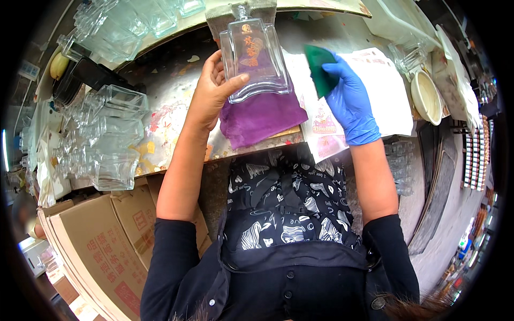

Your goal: The person repeatedly picks up clear glass bottles from a pile on a workbench and wipes them with a green sponge. The person wears blue gloves and holds the bottles over a purple cloth while cleaning. After wiping, the bottles are placed on the floor to the right.

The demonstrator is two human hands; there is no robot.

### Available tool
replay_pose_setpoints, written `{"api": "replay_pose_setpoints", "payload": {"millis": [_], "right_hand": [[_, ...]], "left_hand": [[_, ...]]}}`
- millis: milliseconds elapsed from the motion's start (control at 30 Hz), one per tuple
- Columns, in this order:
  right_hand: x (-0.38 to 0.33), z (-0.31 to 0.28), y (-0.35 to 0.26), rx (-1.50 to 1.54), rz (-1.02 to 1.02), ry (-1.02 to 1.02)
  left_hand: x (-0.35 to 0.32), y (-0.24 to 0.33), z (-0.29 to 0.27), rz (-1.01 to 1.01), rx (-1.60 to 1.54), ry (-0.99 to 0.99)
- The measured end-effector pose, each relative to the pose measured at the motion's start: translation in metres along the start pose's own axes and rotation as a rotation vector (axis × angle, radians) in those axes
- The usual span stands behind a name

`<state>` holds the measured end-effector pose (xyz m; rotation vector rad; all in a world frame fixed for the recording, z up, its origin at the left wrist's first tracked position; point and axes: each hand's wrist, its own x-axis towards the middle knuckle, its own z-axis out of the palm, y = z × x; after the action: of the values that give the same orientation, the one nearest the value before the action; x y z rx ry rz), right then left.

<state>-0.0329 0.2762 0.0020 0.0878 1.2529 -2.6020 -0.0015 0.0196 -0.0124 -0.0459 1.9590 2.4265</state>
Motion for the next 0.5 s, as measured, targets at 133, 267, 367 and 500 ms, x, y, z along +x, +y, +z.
{"api": "replay_pose_setpoints", "payload": {"millis": [133,267,367,500], "right_hand": [[0.01,0.044,-0.018,-0.506,-0.173,-0.241],[0.011,0.076,-0.015,-0.964,-0.306,-0.456],[0.056,0.087,-0.014,-1.165,-0.563,-0.544],[0.106,0.102,-0.024,-1.157,-0.992,-0.489]], "left_hand": [[0.001,0.001,-0.001,-0.003,-0.01,-0.003],[-0.003,0.001,0.001,-0.012,-0.043,-0.013],[-0.003,0.003,-0.001,-0.018,-0.027,-0.007],[-0.001,0.005,-0.002,-0.041,-0.016,-0.026]]}}
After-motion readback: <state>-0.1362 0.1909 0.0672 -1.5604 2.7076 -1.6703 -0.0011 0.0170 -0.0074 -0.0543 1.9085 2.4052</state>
